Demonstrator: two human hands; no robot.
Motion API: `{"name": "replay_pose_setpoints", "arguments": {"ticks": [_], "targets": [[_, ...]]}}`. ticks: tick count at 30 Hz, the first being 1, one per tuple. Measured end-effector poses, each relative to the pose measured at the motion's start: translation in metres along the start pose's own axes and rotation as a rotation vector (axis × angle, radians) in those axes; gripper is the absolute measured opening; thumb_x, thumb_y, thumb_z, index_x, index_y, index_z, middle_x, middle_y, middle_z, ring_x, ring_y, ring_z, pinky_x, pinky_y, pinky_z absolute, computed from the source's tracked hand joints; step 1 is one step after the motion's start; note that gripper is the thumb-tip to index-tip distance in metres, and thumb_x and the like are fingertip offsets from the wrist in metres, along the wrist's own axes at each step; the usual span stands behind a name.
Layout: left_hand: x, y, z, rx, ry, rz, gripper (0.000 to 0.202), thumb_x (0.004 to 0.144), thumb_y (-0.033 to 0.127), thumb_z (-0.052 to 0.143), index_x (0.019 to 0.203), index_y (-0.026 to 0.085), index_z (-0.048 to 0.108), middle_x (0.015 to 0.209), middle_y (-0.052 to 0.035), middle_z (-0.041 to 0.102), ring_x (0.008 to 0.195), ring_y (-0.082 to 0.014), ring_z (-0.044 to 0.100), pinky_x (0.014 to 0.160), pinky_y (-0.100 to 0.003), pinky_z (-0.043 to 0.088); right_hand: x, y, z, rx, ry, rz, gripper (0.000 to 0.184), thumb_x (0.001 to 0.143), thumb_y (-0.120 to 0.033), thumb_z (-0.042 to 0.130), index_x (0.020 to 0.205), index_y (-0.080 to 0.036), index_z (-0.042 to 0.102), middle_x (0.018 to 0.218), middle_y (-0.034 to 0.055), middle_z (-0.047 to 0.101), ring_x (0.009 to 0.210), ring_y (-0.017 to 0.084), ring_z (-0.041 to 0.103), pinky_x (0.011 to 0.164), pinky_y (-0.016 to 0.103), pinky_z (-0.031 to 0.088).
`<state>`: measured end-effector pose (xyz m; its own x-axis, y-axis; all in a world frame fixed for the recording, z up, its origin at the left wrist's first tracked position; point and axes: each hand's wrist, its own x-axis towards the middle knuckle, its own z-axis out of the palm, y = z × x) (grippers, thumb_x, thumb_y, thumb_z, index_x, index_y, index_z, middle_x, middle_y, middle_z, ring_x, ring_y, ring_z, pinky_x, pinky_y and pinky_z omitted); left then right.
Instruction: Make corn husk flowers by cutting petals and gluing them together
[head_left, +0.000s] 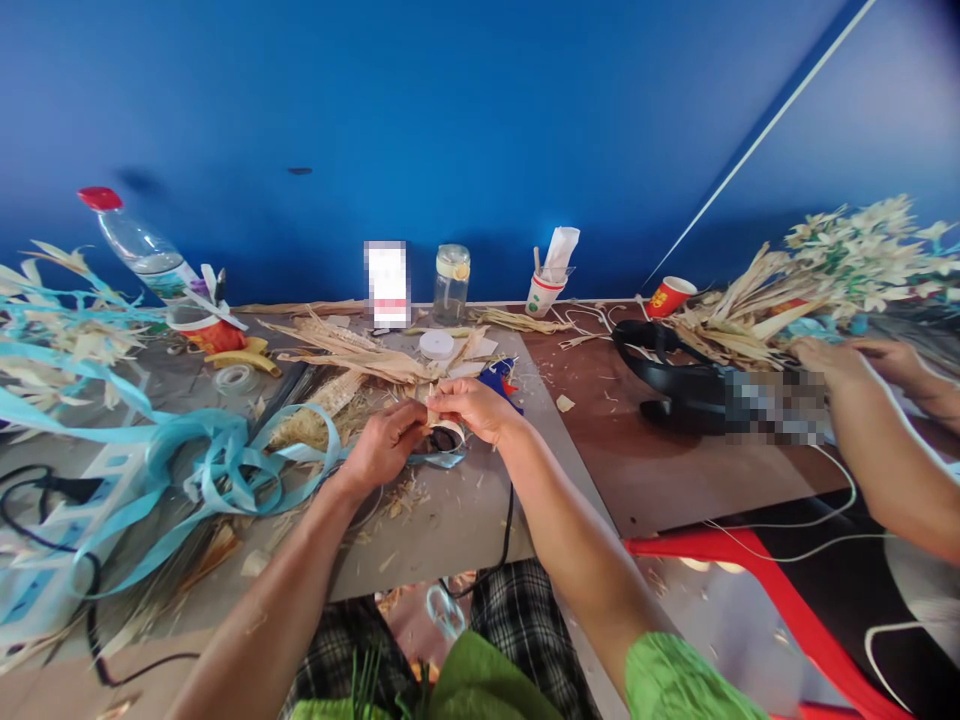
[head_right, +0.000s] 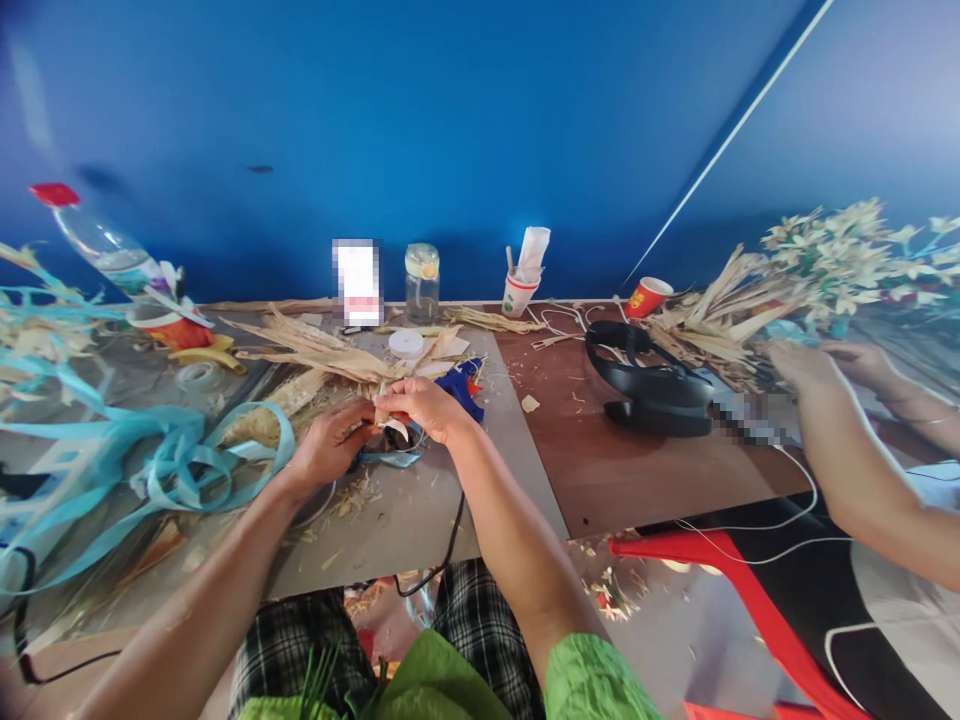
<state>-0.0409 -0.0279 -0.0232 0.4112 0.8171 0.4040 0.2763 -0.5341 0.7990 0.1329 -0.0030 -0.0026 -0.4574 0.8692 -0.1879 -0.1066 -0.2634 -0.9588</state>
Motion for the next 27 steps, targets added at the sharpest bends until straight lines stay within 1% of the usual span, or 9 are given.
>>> {"name": "replay_pose_setpoints", "arguments": {"ticks": [3, 7, 9, 13, 16, 18, 20, 23, 27], "targets": [[-0.001, -0.001, 0.001, 0.055, -0.019, 0.031, 0.011, 0.079, 0.018, 0.056, 0.072, 0.02, 0.064, 0.073, -0.0044, 0.06, 0.069, -0.0172, 0.051, 0.067, -0.027, 0.036, 0.004, 0.003, 0.001, 0.054, 0.011, 0.035, 0.035, 0.054, -0.038, 0.08, 0.052, -0.014, 0.054, 0.044, -0.005, 0.049, 0.042, 0.005, 0.038, 0.044, 0.02, 0.027], [-0.001, -0.002, 0.001, 0.052, -0.036, 0.041, 0.012, 0.08, 0.016, 0.056, 0.074, 0.02, 0.065, 0.077, -0.0052, 0.061, 0.072, -0.0177, 0.053, 0.07, -0.027, 0.036, 0.007, 0.008, 0.004, 0.108, 0.039, 0.058, 0.038, 0.053, -0.041, 0.079, 0.051, -0.015, 0.052, 0.042, -0.0053, 0.047, 0.041, 0.006, 0.038, 0.044, 0.02, 0.029], [-0.001, -0.003, 0.001, 0.048, -0.033, 0.036, 0.011, 0.08, 0.016, 0.056, 0.075, 0.021, 0.066, 0.078, -0.0054, 0.062, 0.074, -0.018, 0.054, 0.071, -0.027, 0.037, 0.008, 0.009, 0.006, 0.137, 0.074, 0.069, 0.039, 0.053, -0.042, 0.079, 0.051, -0.015, 0.052, 0.041, -0.0055, 0.046, 0.04, 0.005, 0.037, 0.043, 0.021, 0.028], [0.0, -0.005, 0.0, 0.027, -0.01, 0.014, 0.01, 0.079, 0.017, 0.058, 0.077, 0.021, 0.067, 0.078, -0.0055, 0.063, 0.073, -0.0179, 0.054, 0.07, -0.027, 0.037, 0.011, 0.008, 0.006, 0.264, 0.198, 0.003, 0.037, 0.055, -0.039, 0.079, 0.053, -0.015, 0.052, 0.043, -0.006, 0.045, 0.04, 0.005, 0.035, 0.043, 0.021, 0.026], [0.0, -0.006, 0.001, -0.013, -0.009, 0.009, 0.009, 0.079, 0.018, 0.059, 0.077, 0.02, 0.068, 0.078, -0.0052, 0.064, 0.072, -0.0173, 0.055, 0.071, -0.027, 0.039, 0.012, 0.004, -0.003, 0.419, 0.348, -0.107, 0.033, 0.058, -0.036, 0.079, 0.057, -0.016, 0.052, 0.048, -0.0065, 0.047, 0.042, 0.004, 0.037, 0.045, 0.021, 0.03], [0.0, -0.007, 0.002, 0.005, 0.004, 0.016, 0.011, 0.081, 0.02, 0.057, 0.076, 0.02, 0.067, 0.08, -0.0053, 0.065, 0.075, -0.0173, 0.057, 0.072, -0.028, 0.041, 0.013, 0.001, -0.01, 0.484, 0.442, -0.16, 0.034, 0.062, -0.036, 0.077, 0.057, -0.017, 0.05, 0.047, -0.0073, 0.045, 0.042, 0.004, 0.035, 0.046, 0.021, 0.031], [-0.001, -0.009, 0.002, 0.058, 0.032, 0.031, 0.013, 0.084, 0.022, 0.054, 0.077, 0.019, 0.065, 0.083, -0.0057, 0.066, 0.078, -0.0174, 0.059, 0.073, -0.028, 0.042, 0.014, 0.0, -0.014, 0.509, 0.487, -0.181, 0.037, 0.066, -0.04, 0.074, 0.054, -0.018, 0.047, 0.045, -0.0075, 0.042, 0.04, 0.005, 0.034, 0.046, 0.022, 0.032], [-0.001, -0.012, 0.001, 0.114, 0.107, 0.055, 0.014, 0.085, 0.024, 0.052, 0.08, 0.019, 0.064, 0.085, -0.0065, 0.066, 0.079, -0.0175, 0.06, 0.074, -0.029, 0.045, 0.014, 0.001, -0.012, 0.499, 0.438, -0.188, 0.041, 0.069, -0.043, 0.071, 0.05, -0.018, 0.044, 0.043, -0.0068, 0.041, 0.039, 0.005, 0.034, 0.046, 0.023, 0.033], [-0.001, -0.015, 0.0, 0.164, 0.254, 0.063, 0.013, 0.084, 0.024, 0.052, 0.08, 0.02, 0.064, 0.085, -0.007, 0.067, 0.081, -0.0186, 0.061, 0.075, -0.031, 0.047, 0.013, 0.004, -0.004, 0.474, 0.332, -0.219, 0.037, 0.065, -0.039, 0.074, 0.05, -0.017, 0.048, 0.046, -0.0061, 0.043, 0.041, 0.005, 0.035, 0.047, 0.023, 0.033]]}}
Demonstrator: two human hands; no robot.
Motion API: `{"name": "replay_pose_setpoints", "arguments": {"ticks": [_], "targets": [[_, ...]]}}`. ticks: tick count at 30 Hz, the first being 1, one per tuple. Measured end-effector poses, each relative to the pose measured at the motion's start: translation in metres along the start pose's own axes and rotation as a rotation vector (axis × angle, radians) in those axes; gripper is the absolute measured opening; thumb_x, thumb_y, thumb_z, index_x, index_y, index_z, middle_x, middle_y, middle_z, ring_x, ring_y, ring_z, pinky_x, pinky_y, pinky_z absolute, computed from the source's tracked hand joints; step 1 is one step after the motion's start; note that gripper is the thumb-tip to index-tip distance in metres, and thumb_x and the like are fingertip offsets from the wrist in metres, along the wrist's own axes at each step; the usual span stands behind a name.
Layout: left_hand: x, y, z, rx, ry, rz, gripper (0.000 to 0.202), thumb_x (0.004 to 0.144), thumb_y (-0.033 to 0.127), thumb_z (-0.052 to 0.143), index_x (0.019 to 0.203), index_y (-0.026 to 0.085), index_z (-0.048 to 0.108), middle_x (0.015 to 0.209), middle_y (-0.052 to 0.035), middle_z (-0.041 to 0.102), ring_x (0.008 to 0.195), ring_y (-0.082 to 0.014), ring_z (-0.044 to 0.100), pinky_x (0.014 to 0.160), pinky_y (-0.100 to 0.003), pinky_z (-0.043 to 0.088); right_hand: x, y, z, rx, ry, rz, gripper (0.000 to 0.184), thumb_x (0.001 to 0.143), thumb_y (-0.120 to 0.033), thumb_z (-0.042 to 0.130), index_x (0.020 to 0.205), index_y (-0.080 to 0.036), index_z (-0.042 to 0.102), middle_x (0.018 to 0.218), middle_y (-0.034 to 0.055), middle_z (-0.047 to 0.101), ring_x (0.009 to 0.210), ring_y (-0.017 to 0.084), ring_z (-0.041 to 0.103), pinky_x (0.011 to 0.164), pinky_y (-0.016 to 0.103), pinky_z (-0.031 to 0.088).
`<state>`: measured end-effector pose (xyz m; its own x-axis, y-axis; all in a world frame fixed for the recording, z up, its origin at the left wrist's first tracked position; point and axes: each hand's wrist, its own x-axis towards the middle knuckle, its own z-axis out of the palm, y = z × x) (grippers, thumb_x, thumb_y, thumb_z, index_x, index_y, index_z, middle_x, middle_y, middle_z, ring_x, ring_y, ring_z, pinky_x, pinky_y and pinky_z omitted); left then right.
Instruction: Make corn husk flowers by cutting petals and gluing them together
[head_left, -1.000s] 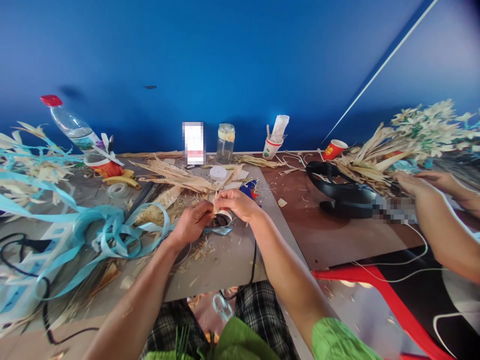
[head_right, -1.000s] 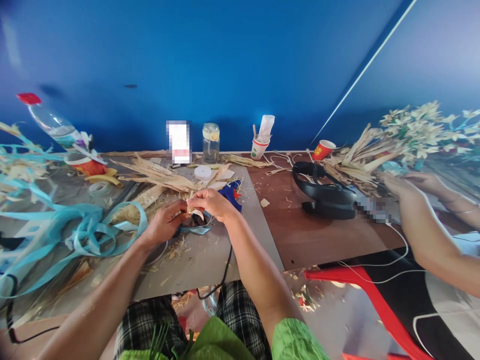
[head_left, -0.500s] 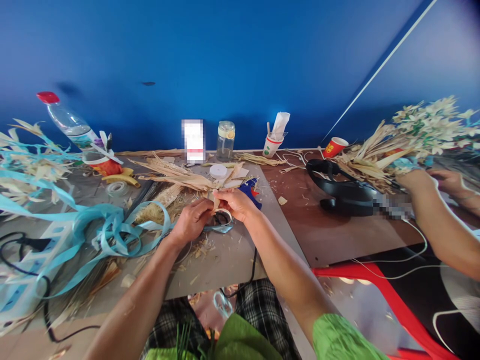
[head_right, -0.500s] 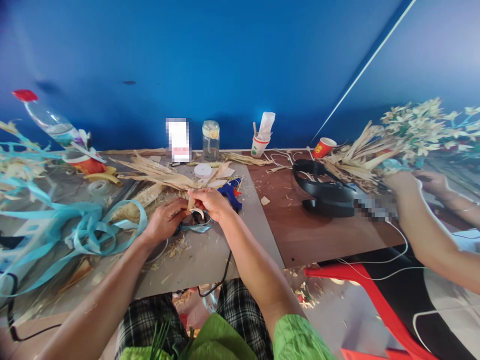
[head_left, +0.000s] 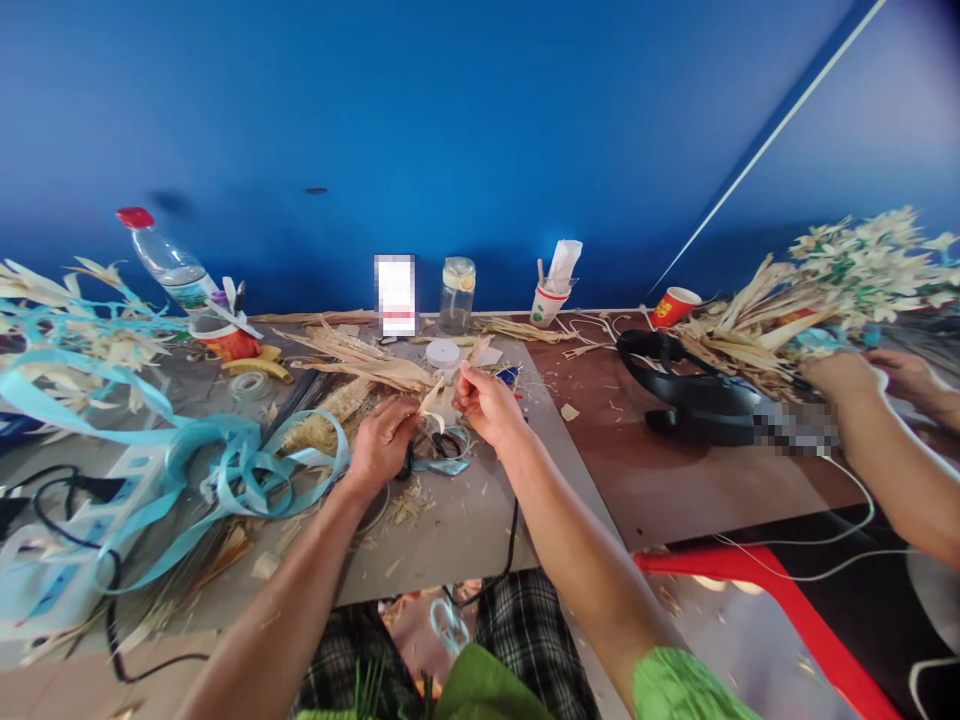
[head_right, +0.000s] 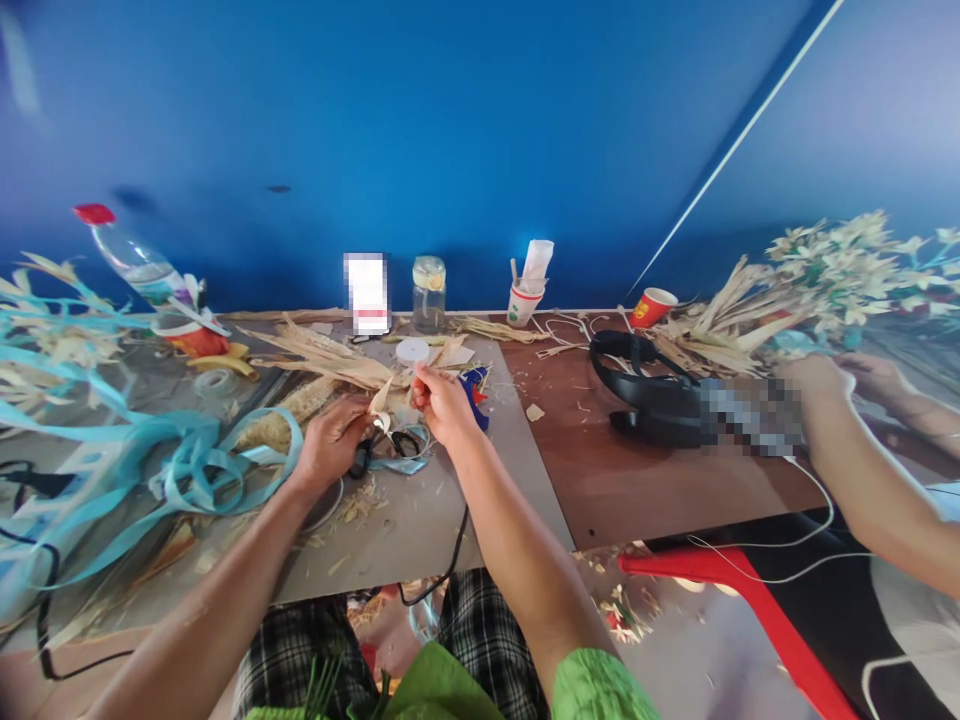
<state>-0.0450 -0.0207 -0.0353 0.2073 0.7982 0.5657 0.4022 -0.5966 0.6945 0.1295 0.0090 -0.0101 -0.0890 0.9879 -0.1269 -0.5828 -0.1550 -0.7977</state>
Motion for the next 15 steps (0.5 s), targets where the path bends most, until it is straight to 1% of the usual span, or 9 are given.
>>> {"name": "replay_pose_setpoints", "arguments": {"ticks": [4, 9, 12, 15], "targets": [[0.0012, 0.001, -0.0007, 0.035, 0.103, -0.044, 0.014, 0.083, 0.026, 0.052, 0.078, 0.019, 0.063, 0.086, -0.0069, 0.067, 0.083, -0.0188, 0.061, 0.078, -0.03, 0.046, -0.0026, 0.0014, 0.0034, 0.017, -0.028, 0.002, 0.032, 0.059, -0.037, 0.078, 0.054, -0.016, 0.054, 0.049, -0.0065, 0.044, 0.044, 0.005, 0.036, 0.047, 0.021, 0.031], [0.0016, 0.0063, -0.0027, 0.031, 0.123, -0.183, 0.019, 0.085, 0.028, 0.049, 0.076, 0.018, 0.063, 0.076, -0.0036, 0.064, 0.071, -0.0157, 0.057, 0.07, -0.026, 0.044, -0.0048, 0.0026, 0.0062, -0.014, -0.056, 0.026, 0.031, 0.055, -0.036, 0.08, 0.057, -0.015, 0.057, 0.052, -0.0059, 0.047, 0.045, 0.005, 0.039, 0.046, 0.021, 0.03], [0.0018, 0.0084, -0.0026, -0.037, 0.14, -0.268, 0.023, 0.085, 0.03, 0.048, 0.073, 0.018, 0.062, 0.071, -0.0029, 0.063, 0.069, -0.0155, 0.056, 0.067, -0.026, 0.043, -0.0052, 0.0057, 0.0068, -0.042, -0.071, 0.032, 0.031, 0.056, -0.037, 0.079, 0.058, -0.015, 0.057, 0.052, -0.0054, 0.047, 0.045, 0.005, 0.039, 0.046, 0.021, 0.029], [0.0025, 0.0078, -0.0019, -0.149, 0.153, -0.334, 0.024, 0.085, 0.033, 0.05, 0.073, 0.018, 0.064, 0.072, -0.0028, 0.064, 0.071, -0.0159, 0.056, 0.07, -0.026, 0.043, -0.0052, 0.0085, 0.0069, -0.078, -0.08, 0.029, 0.031, 0.057, -0.037, 0.078, 0.057, -0.015, 0.057, 0.052, -0.005, 0.048, 0.046, 0.005, 0.039, 0.048, 0.022, 0.029]]}}
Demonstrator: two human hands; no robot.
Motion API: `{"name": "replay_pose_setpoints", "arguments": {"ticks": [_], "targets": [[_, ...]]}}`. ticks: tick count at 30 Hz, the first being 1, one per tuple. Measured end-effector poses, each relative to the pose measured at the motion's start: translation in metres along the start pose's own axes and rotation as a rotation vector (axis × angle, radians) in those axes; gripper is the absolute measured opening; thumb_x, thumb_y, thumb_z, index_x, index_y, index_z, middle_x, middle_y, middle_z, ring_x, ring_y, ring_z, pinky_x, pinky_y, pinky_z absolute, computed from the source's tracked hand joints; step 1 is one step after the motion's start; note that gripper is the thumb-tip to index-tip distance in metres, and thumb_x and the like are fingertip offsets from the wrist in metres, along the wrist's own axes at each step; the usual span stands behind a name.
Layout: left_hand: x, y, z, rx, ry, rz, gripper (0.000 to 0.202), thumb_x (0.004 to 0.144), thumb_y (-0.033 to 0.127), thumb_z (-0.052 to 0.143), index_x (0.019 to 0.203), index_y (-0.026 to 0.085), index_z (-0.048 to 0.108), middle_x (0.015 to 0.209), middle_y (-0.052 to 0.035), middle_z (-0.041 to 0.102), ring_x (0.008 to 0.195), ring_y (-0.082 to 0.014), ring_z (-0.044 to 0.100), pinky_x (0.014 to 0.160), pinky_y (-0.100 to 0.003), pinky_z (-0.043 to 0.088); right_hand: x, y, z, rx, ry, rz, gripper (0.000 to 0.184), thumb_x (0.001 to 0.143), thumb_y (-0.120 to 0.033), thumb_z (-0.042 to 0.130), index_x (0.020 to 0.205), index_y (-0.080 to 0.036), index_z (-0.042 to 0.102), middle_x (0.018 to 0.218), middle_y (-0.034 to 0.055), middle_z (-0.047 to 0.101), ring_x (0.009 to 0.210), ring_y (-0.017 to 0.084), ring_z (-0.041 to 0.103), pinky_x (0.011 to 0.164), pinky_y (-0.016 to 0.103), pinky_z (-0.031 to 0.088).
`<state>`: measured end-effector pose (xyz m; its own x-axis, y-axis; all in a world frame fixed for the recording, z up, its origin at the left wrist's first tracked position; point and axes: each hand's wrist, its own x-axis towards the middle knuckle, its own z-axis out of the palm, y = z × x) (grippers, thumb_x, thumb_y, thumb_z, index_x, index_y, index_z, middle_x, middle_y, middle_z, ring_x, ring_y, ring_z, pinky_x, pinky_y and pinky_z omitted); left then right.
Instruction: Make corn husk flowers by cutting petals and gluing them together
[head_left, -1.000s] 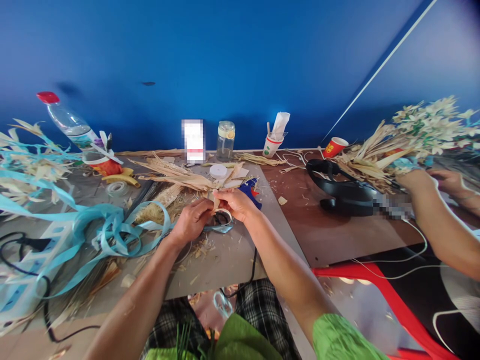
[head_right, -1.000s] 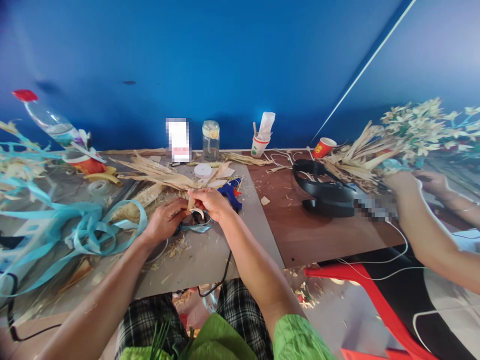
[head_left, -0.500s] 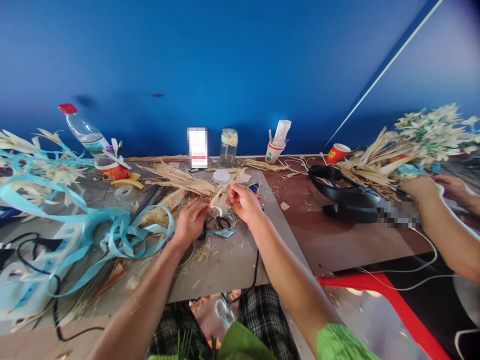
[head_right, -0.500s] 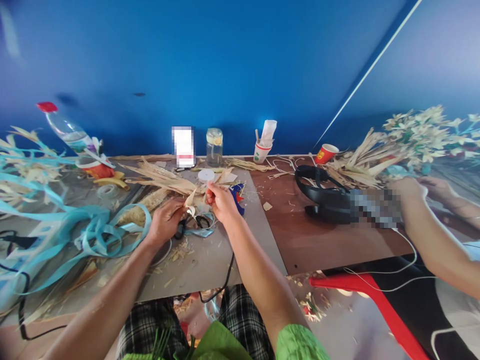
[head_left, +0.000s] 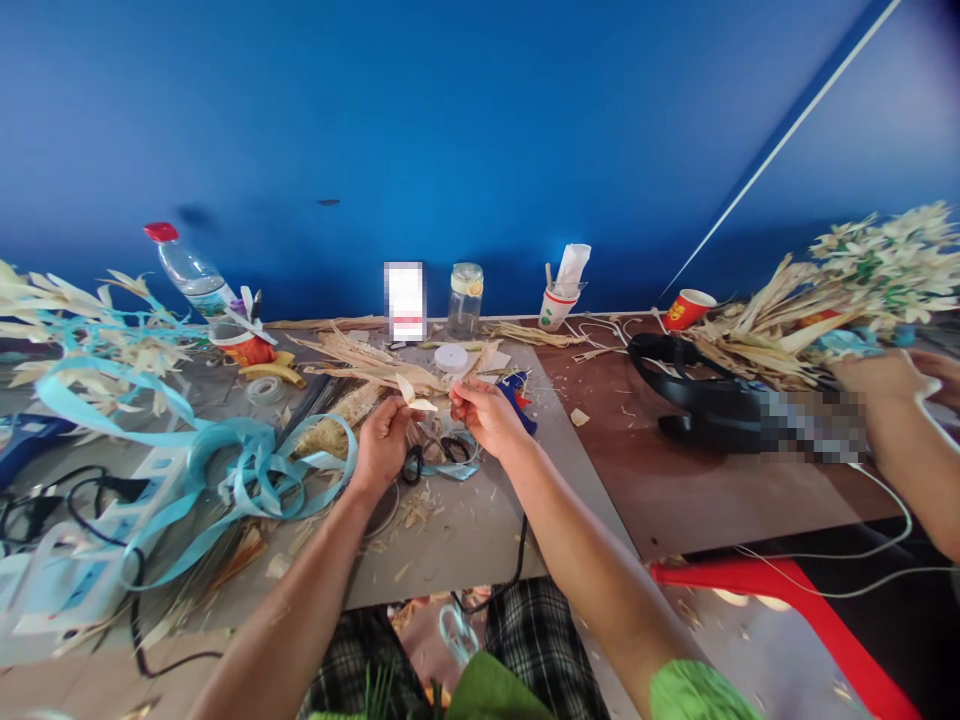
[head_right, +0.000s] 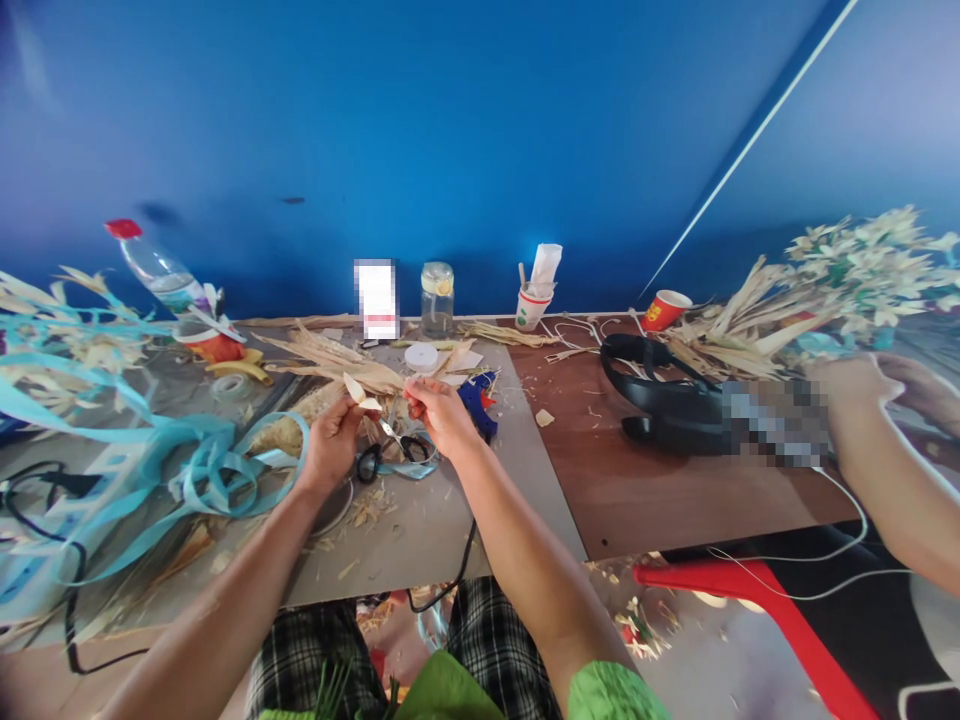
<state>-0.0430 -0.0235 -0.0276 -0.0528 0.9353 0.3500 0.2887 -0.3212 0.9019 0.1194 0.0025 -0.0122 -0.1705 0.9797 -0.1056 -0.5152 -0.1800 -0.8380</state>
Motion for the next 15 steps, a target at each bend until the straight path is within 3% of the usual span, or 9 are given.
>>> {"name": "replay_pose_setpoints", "arguments": {"ticks": [5, 15], "targets": [[0.0019, -0.0015, -0.0002, -0.142, 0.007, -0.095, 0.023, 0.081, 0.037, 0.056, 0.076, 0.017, 0.066, 0.072, -0.0028, 0.065, 0.071, -0.0157, 0.056, 0.072, -0.028, 0.045, -0.0005, 0.0018, 0.0007, -0.067, -0.006, -0.011, 0.03, 0.058, -0.039, 0.076, 0.058, -0.016, 0.058, 0.053, -0.0047, 0.048, 0.048, 0.006, 0.038, 0.05, 0.023, 0.029], [0.0012, 0.0013, 0.0002, -0.199, -0.086, -0.049, 0.02, 0.079, 0.035, 0.06, 0.072, 0.018, 0.066, 0.07, -0.0022, 0.062, 0.069, -0.0147, 0.054, 0.071, -0.028, 0.044, -0.0066, 0.0081, 0.0078, -0.169, -0.109, -0.045, 0.02, 0.06, -0.029, 0.073, 0.076, -0.018, 0.069, 0.068, -0.0022, 0.06, 0.059, 0.008, 0.047, 0.06, 0.023, 0.036]]}}
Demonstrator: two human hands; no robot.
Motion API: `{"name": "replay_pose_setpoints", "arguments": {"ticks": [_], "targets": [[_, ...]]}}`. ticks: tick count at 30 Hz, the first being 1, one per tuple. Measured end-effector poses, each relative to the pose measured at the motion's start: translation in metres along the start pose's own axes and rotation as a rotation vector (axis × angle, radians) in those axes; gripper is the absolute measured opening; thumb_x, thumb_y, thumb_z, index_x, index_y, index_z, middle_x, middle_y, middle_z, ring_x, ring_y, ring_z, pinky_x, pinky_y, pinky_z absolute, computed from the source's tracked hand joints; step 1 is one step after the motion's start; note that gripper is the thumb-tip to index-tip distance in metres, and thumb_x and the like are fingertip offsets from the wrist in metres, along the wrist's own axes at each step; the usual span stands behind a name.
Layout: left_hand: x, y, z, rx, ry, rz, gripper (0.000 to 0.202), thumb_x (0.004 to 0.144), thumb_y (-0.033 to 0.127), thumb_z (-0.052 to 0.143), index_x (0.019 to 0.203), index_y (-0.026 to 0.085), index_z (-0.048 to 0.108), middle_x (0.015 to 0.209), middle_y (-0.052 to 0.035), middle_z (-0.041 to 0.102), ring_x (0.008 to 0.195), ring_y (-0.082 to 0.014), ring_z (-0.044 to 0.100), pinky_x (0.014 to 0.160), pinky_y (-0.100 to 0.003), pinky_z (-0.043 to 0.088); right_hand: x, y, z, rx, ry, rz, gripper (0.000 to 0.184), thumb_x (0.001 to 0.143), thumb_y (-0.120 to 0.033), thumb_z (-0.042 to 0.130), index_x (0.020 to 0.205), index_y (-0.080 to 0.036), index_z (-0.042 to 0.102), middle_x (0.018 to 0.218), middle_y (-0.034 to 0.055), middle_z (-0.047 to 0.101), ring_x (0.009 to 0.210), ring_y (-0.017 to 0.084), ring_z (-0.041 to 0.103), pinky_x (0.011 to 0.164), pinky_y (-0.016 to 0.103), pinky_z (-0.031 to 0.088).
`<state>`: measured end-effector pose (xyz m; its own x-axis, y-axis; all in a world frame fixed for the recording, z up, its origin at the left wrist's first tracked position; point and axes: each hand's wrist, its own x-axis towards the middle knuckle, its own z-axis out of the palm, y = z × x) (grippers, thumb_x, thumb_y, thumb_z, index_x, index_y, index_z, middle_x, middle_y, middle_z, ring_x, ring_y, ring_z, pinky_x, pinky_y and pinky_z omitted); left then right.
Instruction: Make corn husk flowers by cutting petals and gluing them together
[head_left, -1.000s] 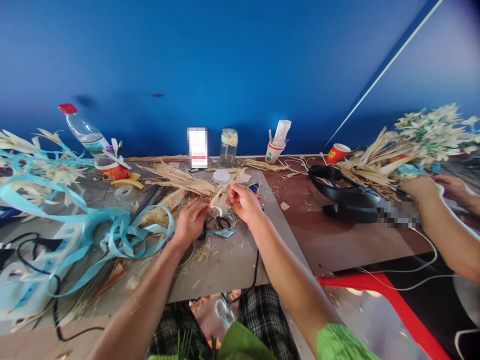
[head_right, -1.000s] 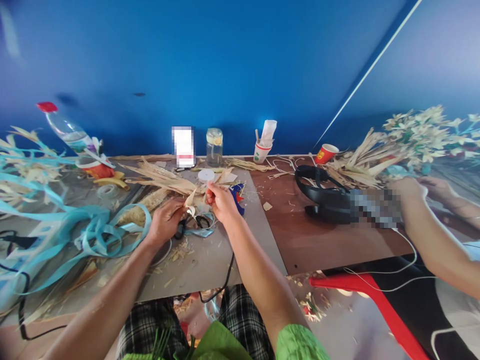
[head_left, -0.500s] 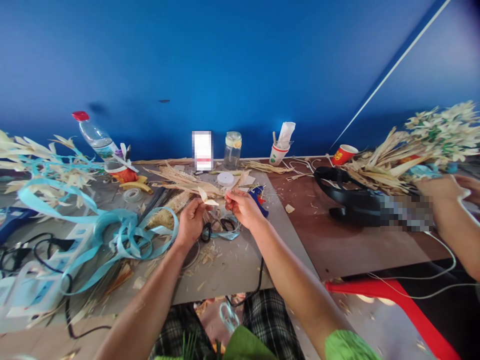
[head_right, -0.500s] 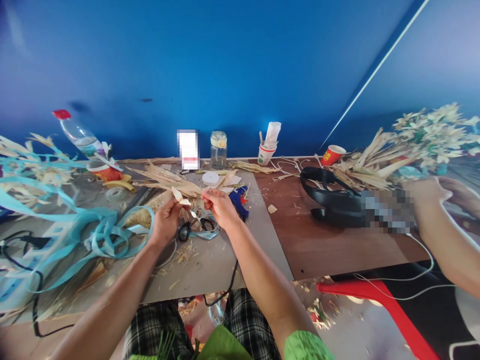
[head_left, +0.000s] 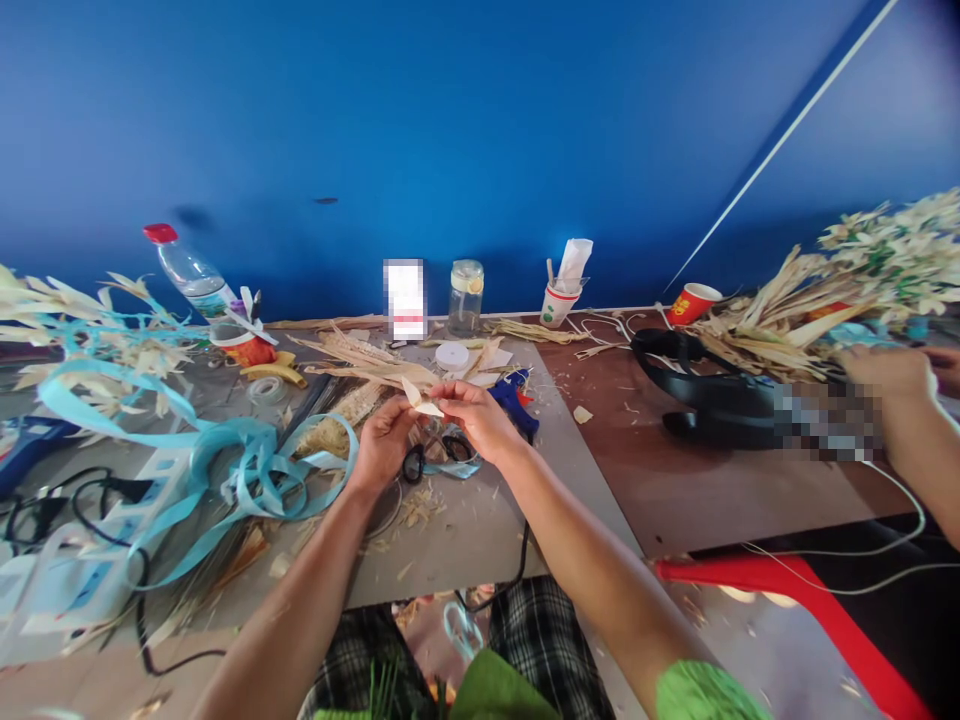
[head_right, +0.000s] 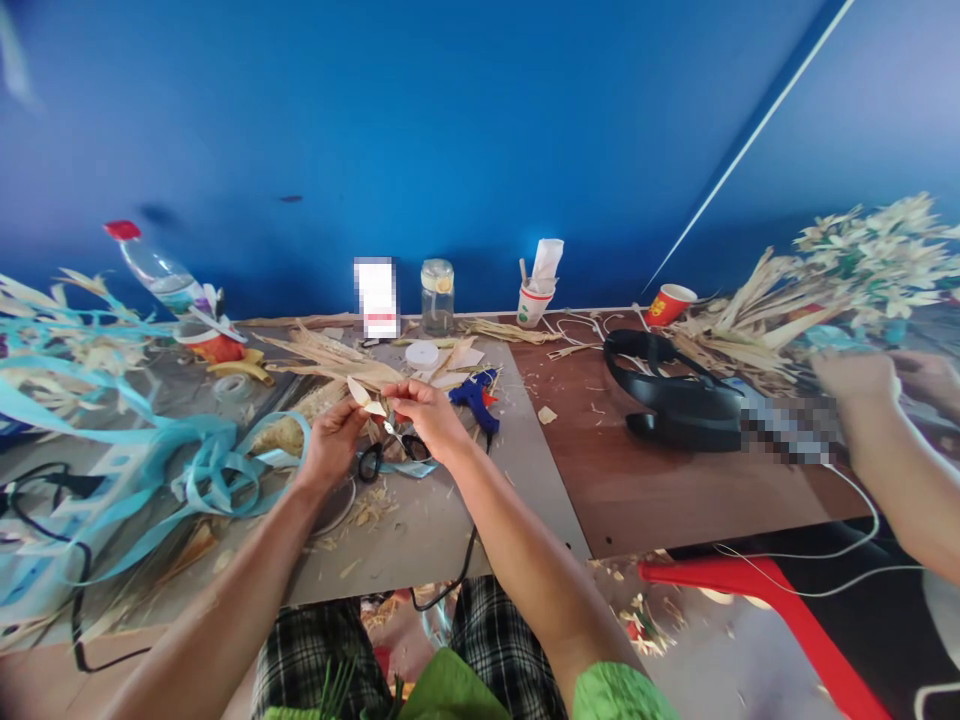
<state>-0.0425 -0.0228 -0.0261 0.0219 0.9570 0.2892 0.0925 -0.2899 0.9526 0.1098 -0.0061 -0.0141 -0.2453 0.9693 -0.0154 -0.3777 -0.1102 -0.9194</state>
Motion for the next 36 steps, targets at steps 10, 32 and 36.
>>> {"name": "replay_pose_setpoints", "arguments": {"ticks": [10, 32, 36], "targets": [[0.0006, -0.0003, 0.0011, -0.048, 0.002, -0.016, 0.021, 0.075, 0.037, 0.064, 0.071, 0.017, 0.066, 0.07, -0.0027, 0.061, 0.07, -0.015, 0.054, 0.07, -0.027, 0.044, 0.0004, -0.0008, 0.0005, 0.083, -0.043, 0.037, 0.038, 0.062, -0.053, 0.075, 0.065, -0.016, 0.064, 0.058, -0.0027, 0.054, 0.052, 0.007, 0.045, 0.052, 0.023, 0.035], [0.0014, -0.0068, 0.0005, -0.198, 0.023, -0.138, 0.027, 0.076, 0.042, 0.064, 0.079, 0.016, 0.067, 0.075, -0.0036, 0.065, 0.072, -0.0159, 0.06, 0.075, -0.03, 0.048, 0.0059, -0.0071, -0.0064, 0.291, 0.049, 0.207, 0.053, 0.07, -0.067, 0.06, 0.057, -0.016, 0.058, 0.051, -0.0017, 0.051, 0.044, 0.008, 0.041, 0.048, 0.024, 0.035], [0.0027, -0.0061, 0.001, -0.433, 0.013, -0.201, 0.024, 0.075, 0.041, 0.066, 0.081, 0.018, 0.066, 0.073, -0.0027, 0.061, 0.068, -0.014, 0.057, 0.071, -0.029, 0.049, 0.0061, -0.0061, -0.0058, 0.263, 0.104, 0.15, 0.048, 0.067, -0.063, 0.066, 0.058, -0.016, 0.058, 0.055, -0.0013, 0.052, 0.047, 0.008, 0.042, 0.048, 0.023, 0.034]]}}
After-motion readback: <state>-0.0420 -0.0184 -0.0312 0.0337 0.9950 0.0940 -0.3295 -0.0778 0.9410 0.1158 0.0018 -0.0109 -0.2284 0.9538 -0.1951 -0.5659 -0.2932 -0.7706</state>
